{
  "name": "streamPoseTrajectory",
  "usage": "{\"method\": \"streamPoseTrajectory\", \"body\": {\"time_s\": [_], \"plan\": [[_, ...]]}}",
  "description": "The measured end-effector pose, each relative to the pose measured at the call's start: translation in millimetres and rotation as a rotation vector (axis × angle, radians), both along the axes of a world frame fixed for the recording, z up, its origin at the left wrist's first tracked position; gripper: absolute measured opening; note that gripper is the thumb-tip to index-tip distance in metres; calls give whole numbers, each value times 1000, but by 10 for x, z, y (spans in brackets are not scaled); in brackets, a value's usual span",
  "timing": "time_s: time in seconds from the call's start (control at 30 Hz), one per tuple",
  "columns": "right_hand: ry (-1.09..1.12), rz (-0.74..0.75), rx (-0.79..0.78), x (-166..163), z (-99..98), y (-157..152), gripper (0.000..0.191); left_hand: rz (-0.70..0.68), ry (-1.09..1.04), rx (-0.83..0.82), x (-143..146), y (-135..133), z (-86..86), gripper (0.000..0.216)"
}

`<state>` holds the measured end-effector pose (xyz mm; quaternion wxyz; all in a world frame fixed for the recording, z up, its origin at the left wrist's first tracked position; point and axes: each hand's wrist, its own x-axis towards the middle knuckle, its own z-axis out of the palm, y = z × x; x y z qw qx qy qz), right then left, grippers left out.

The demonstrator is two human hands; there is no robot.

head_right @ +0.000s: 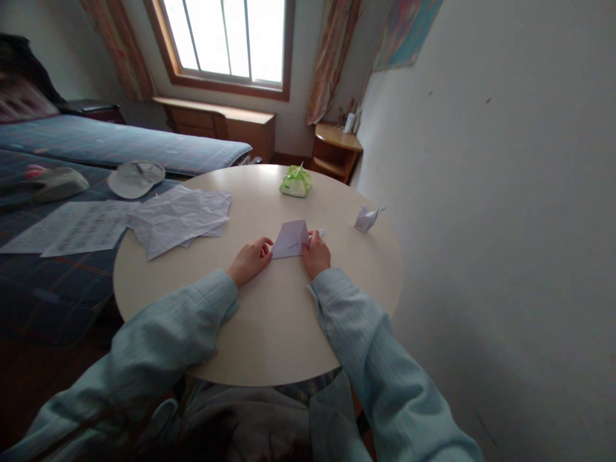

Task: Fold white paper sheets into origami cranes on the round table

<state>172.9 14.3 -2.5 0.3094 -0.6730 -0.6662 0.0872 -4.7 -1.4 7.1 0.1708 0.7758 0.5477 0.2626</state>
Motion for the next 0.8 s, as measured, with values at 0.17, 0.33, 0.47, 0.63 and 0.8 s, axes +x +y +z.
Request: {"method": "streamPoseTrajectory", "body": {"time_s": [0.17,0.33,0.47,0.63,0.8], "plan": [[80,-86,196,-16,38,3,18,-5,5,-1,3,-2,-6,20],[72,-8,354,-80,107,-90,5,-1,21,11,17,1,-29,20],[74,280,336,-148,92,-152,6,2,34,19,28,-1,-26,21],[57,599,272,-149,-29,-82,16,11,1,-6,25,-11,2,21],[28,729,236,-119,-99,-8,19,46,-71,-41,18,24,-17,21]]}}
